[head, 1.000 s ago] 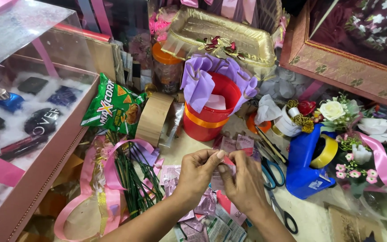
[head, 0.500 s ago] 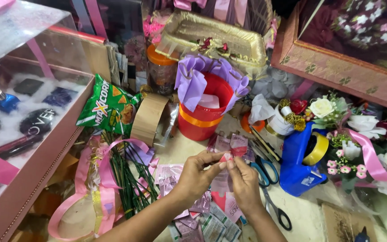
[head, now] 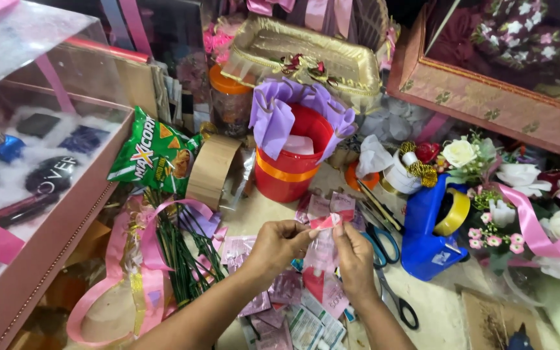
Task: The person prepares gift bouquets by hand, folding and arranging small packets and currency notes on a workspace filled with ribbons, flowers, and boxes.
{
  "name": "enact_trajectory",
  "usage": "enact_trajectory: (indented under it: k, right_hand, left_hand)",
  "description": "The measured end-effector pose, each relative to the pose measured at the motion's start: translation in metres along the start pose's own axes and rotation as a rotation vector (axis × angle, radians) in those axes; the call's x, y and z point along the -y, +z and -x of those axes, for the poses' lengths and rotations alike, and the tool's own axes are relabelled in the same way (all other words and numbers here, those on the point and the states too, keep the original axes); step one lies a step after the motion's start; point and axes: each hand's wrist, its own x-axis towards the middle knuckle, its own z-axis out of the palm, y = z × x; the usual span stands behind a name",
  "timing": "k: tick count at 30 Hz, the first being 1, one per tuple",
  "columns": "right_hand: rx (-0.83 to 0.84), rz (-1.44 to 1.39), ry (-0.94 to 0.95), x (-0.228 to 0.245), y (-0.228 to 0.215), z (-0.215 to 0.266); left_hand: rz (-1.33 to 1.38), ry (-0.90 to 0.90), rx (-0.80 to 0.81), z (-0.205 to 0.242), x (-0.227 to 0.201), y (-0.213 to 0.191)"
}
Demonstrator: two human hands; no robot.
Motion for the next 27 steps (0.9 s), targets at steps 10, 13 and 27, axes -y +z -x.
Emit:
enact_trajectory:
  k: [10, 13, 27]
  right_hand:
    - [-0.096, -0.069, 0.317, 0.041, -0.037, -0.031]
    - [-0.142, 0.007, 0.326, 0.047, -0.038, -0.026]
    - [0.278, 0.118, 0.175, 0.029, 0.017, 0.022]
  left_hand:
    - [0.018, 0.051, -0.14, 0.018, -0.004, -0.019]
    - [-0.011, 0.05, -0.159, 0.026, -0.003, -0.025]
    - [-0.149, 0.065, -0.056, 0.051, 0.008, -0.015]
